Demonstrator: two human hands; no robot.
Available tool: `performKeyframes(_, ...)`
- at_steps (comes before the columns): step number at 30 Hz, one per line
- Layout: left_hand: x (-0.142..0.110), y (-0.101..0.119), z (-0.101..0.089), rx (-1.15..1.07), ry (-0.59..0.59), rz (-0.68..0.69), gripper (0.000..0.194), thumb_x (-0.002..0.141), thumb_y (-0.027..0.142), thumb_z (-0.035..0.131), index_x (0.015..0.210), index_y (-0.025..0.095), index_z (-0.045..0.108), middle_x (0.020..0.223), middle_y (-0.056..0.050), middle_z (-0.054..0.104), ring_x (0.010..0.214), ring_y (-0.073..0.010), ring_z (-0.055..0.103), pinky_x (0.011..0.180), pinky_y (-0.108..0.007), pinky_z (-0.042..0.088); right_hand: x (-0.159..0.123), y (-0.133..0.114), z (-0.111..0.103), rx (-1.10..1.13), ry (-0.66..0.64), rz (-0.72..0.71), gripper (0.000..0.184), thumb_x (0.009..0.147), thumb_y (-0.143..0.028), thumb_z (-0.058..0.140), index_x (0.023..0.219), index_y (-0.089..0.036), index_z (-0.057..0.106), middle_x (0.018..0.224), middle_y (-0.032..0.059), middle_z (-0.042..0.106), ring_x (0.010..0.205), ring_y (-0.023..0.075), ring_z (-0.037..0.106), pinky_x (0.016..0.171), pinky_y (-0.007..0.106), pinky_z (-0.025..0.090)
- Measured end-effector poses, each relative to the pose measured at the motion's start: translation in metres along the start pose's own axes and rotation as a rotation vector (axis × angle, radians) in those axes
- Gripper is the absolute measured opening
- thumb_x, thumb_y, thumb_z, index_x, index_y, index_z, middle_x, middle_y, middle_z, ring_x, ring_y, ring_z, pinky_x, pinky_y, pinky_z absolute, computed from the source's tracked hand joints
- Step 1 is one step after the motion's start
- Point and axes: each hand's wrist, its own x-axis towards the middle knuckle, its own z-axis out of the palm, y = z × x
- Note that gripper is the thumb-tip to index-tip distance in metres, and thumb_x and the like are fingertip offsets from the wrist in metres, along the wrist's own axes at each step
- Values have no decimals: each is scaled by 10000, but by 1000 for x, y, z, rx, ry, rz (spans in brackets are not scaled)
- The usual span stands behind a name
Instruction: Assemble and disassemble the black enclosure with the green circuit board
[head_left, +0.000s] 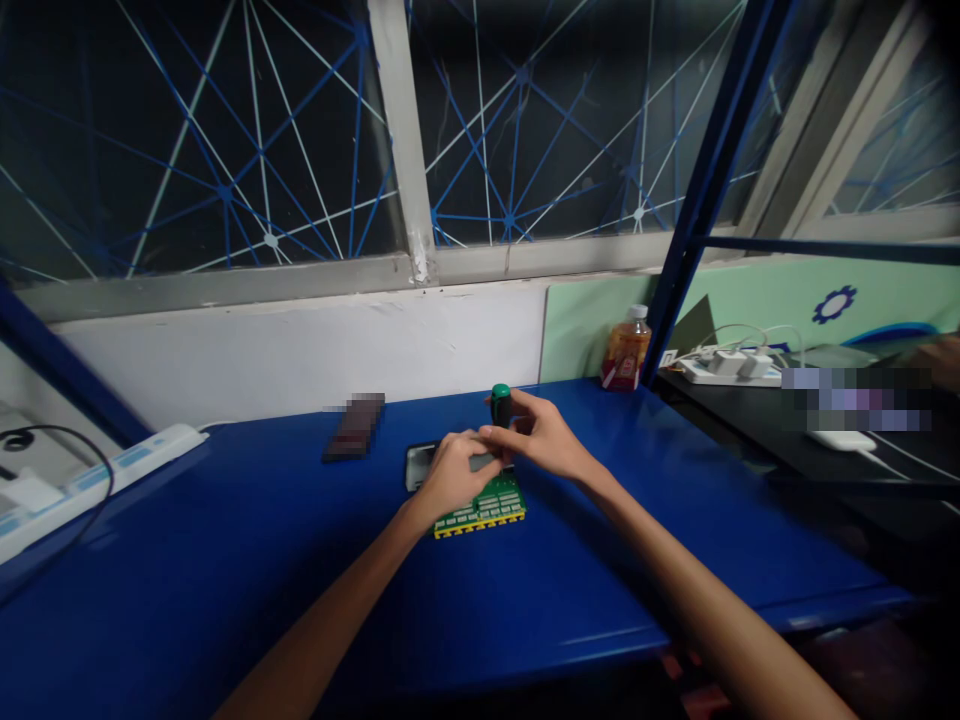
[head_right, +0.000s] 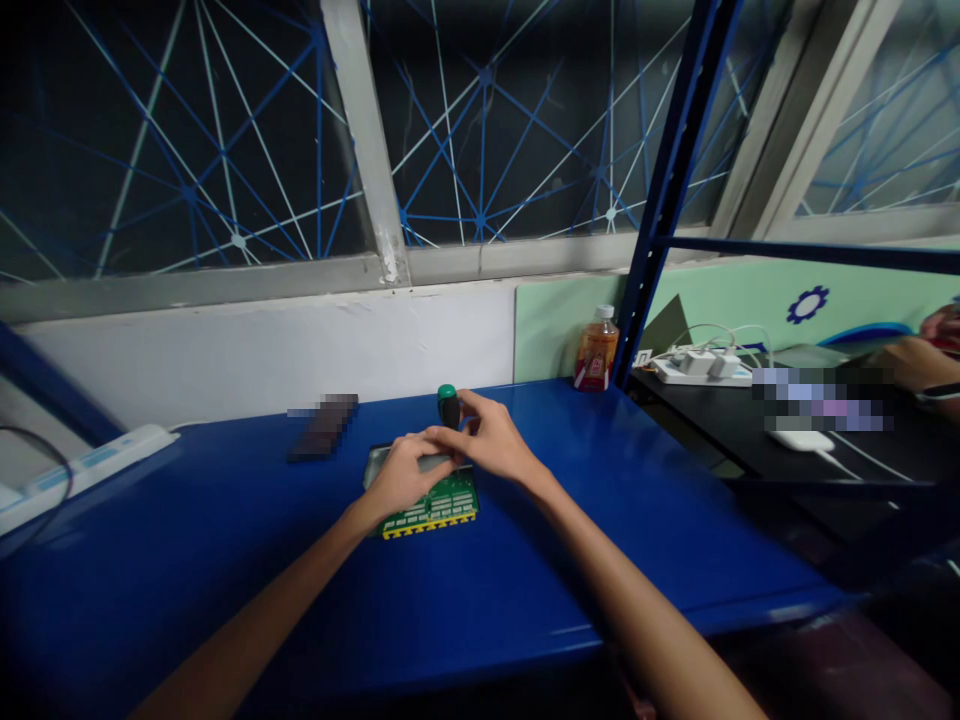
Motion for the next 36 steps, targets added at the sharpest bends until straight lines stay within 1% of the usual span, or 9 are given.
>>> performKeyframes(3, 0, -1, 0, -21, -30, 35, 204, 828, 197, 565, 905, 225, 753, 915, -33, 746, 897, -200, 668, 846, -326, 466, 0, 1, -1, 2, -6, -5, 413, 772, -481, 671, 1051, -187, 591, 718, 13, 619, 545, 137, 559, 500, 277, 426)
performKeyframes(6, 0, -2, 0, -9, -15, 45, 188, 839, 222, 579, 901, 237, 756, 918, -31, 744, 902, -202, 664, 835, -322, 468, 0, 1, -2, -38, 11, -15, 413, 766, -496, 677, 1029, -183, 618, 699, 14, 618, 568, 149, 570, 512, 282, 434)
performKeyframes(10, 0, -3, 1, -11, 1, 45, 159, 843, 242, 597, 882, 231, 752, 896, -24, 745, 885, -193, 662, 818, -307, 471, 0, 0, -2, -66, 23, 6, 417, 755, -503, 685, 1004, -171, 644, 694, 30, 635, 593, 164, 577, 535, 298, 454)
performKeyframes(15, -1, -2, 1, 18, -92, 68, 196, 871, 202, 534, 880, 220, 728, 946, -23, 726, 942, -194, 650, 862, -313, 468, 0, 1, -1, 4, 1, 32, 414, 772, -485, 666, 1021, -155, 637, 644, 27, 633, 564, 169, 583, 543, 313, 469)
performKeyframes(20, 0, -5, 2, 64, -35, 54, 157, 852, 228, 577, 842, 235, 733, 892, -16, 727, 939, -206, 644, 869, -324, 467, 0, 2, -2, -18, 26, -2, 378, 771, -481, 672, 990, -174, 645, 663, 19, 625, 560, 158, 571, 535, 309, 462)
performKeyframes(25, 0, -5, -1, 48, -98, 52, 196, 860, 213, 545, 907, 242, 733, 957, -28, 721, 971, -208, 638, 877, -331, 468, 0, 2, -2, -27, 20, -8, 364, 772, -484, 671, 967, -178, 652, 669, 19, 620, 558, 154, 563, 530, 307, 455)
performKeyframes(30, 0, -4, 1, 20, -59, 8, 158, 830, 245, 590, 872, 234, 742, 906, -32, 730, 909, -213, 654, 859, -334, 475, -1, 1, -1, -20, 17, -7, 366, 758, -475, 688, 965, -176, 655, 704, 27, 635, 576, 156, 573, 533, 304, 453)
performKeyframes(32, 0, -4, 1, 2, -42, 7, 147, 818, 253, 605, 861, 227, 743, 882, -31, 735, 888, -214, 661, 837, -326, 481, -2, 0, 0, -1, -7, -4, 369, 752, -465, 697, 976, -176, 646, 702, 24, 638, 571, 157, 582, 520, 296, 446)
performKeyframes(36, -1, 0, -1, -21, -81, 36, 173, 819, 218, 572, 874, 221, 736, 913, -25, 743, 891, -207, 672, 826, -313, 483, -3, 0, 1, 24, -44, 2, 357, 768, -464, 678, 976, -177, 641, 649, 6, 628, 544, 156, 588, 491, 278, 424)
